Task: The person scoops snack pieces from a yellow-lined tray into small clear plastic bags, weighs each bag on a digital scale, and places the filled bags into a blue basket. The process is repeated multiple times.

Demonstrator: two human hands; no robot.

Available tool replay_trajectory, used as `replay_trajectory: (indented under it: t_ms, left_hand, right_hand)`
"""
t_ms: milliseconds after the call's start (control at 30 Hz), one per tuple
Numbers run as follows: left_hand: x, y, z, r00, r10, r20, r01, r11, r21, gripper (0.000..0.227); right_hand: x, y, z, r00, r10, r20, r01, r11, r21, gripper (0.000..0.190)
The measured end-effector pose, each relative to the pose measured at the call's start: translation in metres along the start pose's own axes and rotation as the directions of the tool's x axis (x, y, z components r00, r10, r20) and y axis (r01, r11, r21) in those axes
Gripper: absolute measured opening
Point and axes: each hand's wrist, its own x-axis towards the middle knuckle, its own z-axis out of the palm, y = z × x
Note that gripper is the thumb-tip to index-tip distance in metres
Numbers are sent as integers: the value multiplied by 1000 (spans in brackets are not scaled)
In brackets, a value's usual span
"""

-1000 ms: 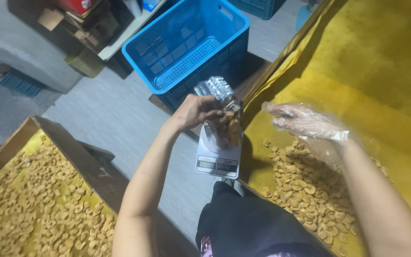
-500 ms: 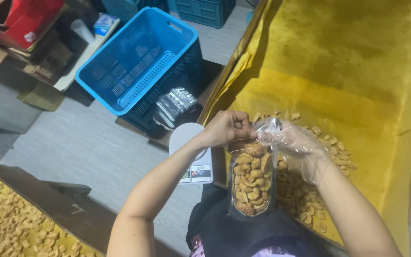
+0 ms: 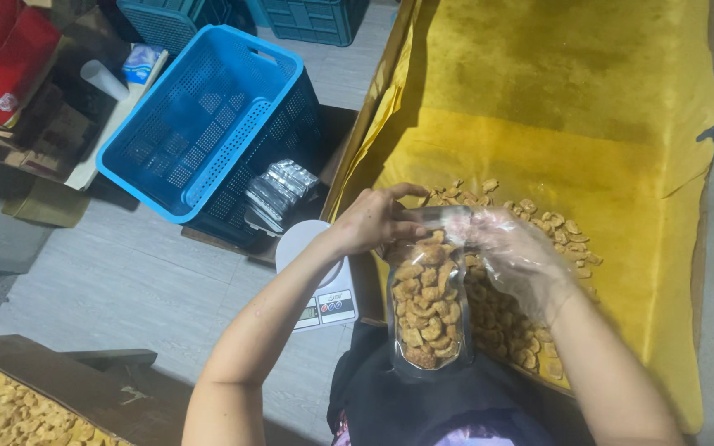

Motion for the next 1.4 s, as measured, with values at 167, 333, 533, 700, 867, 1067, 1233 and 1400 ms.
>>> replay_trajectory:
  t_ms: [167,333,533,700,867,1067,1233,1400]
  left_hand:
    - [22,-4,-2,986,2,166,-35,980,195,33]
    - [57,-4,11,952,-78,297,-32,938,346,30]
    - [54,-34,12,904,140,405,-389,663,639,42]
    - [14,-42,-15,940,-151,307,2,901,434,37]
    - [11,-23,-9,943,-192,272,126,962,242,39]
    - [9,-23,3,952,-76,295,-8,961,275,39]
    - [-35,-53,-13,950,-208,231,116,927,358,32]
    - [-72,-62,13,998,-31,-57,48,938,343,33]
  right_hand:
    - [4,2,-8,990,-96,106,116,973,-201,40]
    - [20,40,-12,991,-128,31,124,986,112,42]
    - [39,57,-12,982,-184,-53,152,917,-368,40]
    - [54,47,-13,960,-253,122,281,871,-402,45]
    - [63,44,3,949,-209,237,278,907,-315,45]
    - [55,40,7,960,-160,229,251,856,-452,39]
    - [64,53,-1,937,-227,265,314,880,-357,38]
    - [76,70,-11,949,-151,276,262,867,-424,40]
